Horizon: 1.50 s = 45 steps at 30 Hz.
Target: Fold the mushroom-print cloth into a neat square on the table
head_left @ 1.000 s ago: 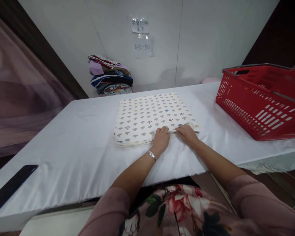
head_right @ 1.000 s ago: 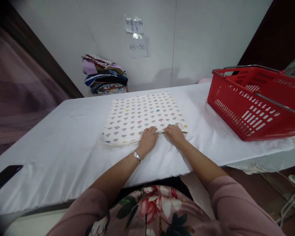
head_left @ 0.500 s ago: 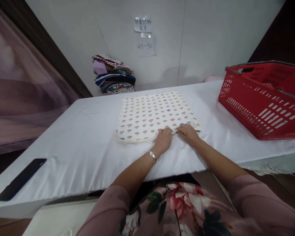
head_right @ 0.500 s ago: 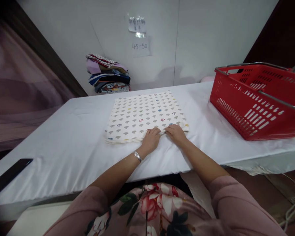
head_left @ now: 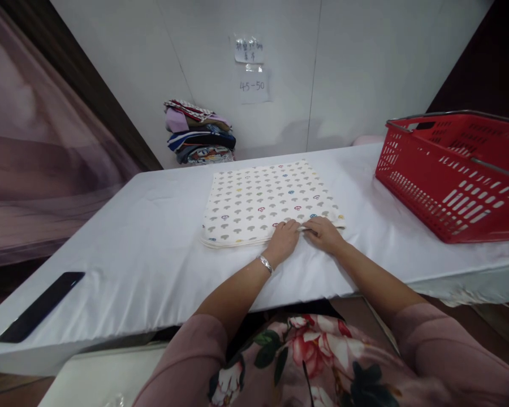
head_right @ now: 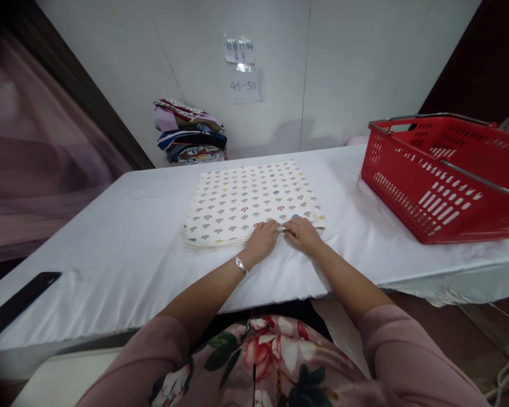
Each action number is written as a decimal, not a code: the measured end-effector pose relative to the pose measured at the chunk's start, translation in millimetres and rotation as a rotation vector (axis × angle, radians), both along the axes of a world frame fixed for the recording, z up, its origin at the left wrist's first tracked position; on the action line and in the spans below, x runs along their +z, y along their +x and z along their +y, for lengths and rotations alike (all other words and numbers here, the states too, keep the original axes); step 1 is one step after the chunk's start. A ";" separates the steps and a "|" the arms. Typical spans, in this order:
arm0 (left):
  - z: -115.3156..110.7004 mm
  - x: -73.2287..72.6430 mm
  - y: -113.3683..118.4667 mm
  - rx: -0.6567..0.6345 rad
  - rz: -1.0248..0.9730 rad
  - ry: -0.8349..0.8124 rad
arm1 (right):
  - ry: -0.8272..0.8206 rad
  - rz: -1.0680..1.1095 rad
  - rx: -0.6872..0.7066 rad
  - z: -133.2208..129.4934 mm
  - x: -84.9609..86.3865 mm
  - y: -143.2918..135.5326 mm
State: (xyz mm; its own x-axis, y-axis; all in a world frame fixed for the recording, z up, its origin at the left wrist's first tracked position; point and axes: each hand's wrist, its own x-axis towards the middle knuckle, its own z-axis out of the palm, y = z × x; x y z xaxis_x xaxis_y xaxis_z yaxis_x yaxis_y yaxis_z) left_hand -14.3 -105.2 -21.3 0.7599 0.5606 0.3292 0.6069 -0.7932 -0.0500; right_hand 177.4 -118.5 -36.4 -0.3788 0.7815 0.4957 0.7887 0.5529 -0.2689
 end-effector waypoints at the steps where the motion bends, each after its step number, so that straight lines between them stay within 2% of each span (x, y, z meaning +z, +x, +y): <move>1: -0.8 0.8 0.1 0.003 -0.004 -0.001 | -0.006 0.004 0.009 -1.4 1.2 -0.1; 6: -6.5 2.4 -1.4 0.045 -0.070 -0.005 | 0.007 0.016 0.028 -5.1 6.2 -1.1; 11: -8.1 0.9 -1.4 0.026 -0.090 -0.049 | 0.075 -0.010 -0.048 -3.6 5.9 -3.6; 20: -3.4 -4.4 -3.0 0.092 -0.299 -0.195 | -0.023 -0.036 0.063 -9.3 1.8 -0.1; 25: -2.7 -4.0 -2.5 0.114 -0.336 -0.239 | -0.026 -0.079 0.027 -10.8 4.6 -2.8; 34: -3.6 0.0 -7.3 0.063 -0.237 -0.192 | -0.012 -0.114 -0.060 -9.1 1.8 -1.5; 42: -2.3 -0.5 -3.9 0.141 -0.100 -0.087 | -0.029 -0.124 -0.074 -12.9 2.7 0.7; 45: -0.4 -3.6 -2.8 0.116 -0.025 -0.049 | -0.022 -0.129 -0.070 -13.5 0.7 0.9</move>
State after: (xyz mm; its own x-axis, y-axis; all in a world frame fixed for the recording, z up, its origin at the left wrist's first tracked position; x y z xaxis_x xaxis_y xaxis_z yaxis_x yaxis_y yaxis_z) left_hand -17.1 -105.6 -24.9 0.6813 0.6599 0.3168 0.6949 -0.7191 0.0034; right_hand 178.3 -131.9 -35.8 -0.3821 0.8186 0.4288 0.8540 0.4901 -0.1747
